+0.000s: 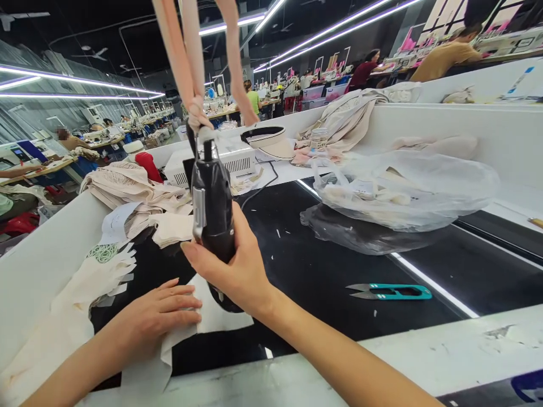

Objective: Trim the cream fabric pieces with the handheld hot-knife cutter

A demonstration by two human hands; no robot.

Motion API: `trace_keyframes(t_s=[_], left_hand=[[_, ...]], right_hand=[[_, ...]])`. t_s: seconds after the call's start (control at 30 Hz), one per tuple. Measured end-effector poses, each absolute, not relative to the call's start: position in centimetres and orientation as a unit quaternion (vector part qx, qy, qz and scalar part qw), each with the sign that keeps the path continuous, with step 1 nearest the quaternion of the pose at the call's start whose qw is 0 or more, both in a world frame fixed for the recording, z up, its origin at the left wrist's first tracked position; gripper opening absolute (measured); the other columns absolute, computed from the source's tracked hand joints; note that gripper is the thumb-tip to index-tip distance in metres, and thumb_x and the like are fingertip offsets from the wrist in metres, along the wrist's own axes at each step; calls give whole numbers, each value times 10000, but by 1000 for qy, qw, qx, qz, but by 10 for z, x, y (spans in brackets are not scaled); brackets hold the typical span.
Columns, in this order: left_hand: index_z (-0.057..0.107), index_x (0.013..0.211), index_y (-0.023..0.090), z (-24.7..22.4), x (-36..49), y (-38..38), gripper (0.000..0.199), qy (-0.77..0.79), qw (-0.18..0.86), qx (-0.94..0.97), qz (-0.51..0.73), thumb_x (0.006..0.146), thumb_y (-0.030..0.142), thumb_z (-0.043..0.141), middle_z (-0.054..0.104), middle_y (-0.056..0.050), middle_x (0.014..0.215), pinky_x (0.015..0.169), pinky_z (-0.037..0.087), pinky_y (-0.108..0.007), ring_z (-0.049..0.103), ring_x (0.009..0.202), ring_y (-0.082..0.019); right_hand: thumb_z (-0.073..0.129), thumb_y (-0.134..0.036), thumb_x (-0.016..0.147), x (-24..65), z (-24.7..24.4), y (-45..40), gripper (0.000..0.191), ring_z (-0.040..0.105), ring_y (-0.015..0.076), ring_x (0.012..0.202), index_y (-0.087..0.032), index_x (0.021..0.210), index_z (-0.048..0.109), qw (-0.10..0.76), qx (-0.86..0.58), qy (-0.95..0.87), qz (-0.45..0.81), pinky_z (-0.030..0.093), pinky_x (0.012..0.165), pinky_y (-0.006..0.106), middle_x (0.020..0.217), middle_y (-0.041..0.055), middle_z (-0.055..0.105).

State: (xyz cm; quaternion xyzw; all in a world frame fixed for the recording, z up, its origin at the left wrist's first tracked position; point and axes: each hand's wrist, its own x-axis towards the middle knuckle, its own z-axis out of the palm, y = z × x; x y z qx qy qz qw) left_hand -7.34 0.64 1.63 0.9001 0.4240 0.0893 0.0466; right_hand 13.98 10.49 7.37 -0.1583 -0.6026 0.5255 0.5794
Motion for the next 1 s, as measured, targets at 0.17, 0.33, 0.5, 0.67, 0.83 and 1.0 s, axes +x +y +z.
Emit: trace_keyframes(t_s=[0.17,0.33,0.5,0.67,0.83,1.0], left_hand=[[655,1260,225,21,-75,13,484,426,45,891,149,939,-61,434,728,-57,1324,1174,498,-405,666,1278,-199],[659,1242,158,18,-60,29,334,463,-5,856,229,1023,13,453,725,-110,1261,1006,620,-340,714,1148,-201],[679,1137,129,6,-57,41,242,456,-21,864,213,1013,22,501,739,-106,1140,946,650,-361,733,1039,-220],[674,1179,118,1,-62,35,255,459,-26,864,206,1011,20,508,723,-128,1178,939,653,-365,725,1051,-228],[640,1236,114,2,-65,28,252,452,-33,871,189,1047,54,485,703,-124,1212,987,636,-350,702,1103,-217],[628,1255,107,1,-63,25,280,443,-58,873,196,1069,50,426,694,-131,1246,1030,616,-330,687,1137,-202]], right_hand=[[790,-424,873,145,68,100,312,594,160,608,-264,952,534,566,-132,-600,549,539,566,338,788,-21,614],[836,-503,844,147,66,93,395,599,157,605,-259,957,546,560,-130,-595,562,542,553,323,777,-24,613],[804,-504,887,156,61,89,354,607,151,605,-274,1016,568,563,-122,-598,557,539,561,313,794,-18,634],[780,-483,918,166,56,85,315,614,148,619,-278,996,555,561,-113,-598,561,536,559,298,809,-6,637],[786,-473,918,168,55,84,359,616,145,620,-304,1153,576,564,-115,-585,572,546,548,290,821,-5,640],[825,-481,880,160,58,90,412,612,136,593,-296,1168,595,571,-126,-566,581,544,528,283,809,-16,648]])
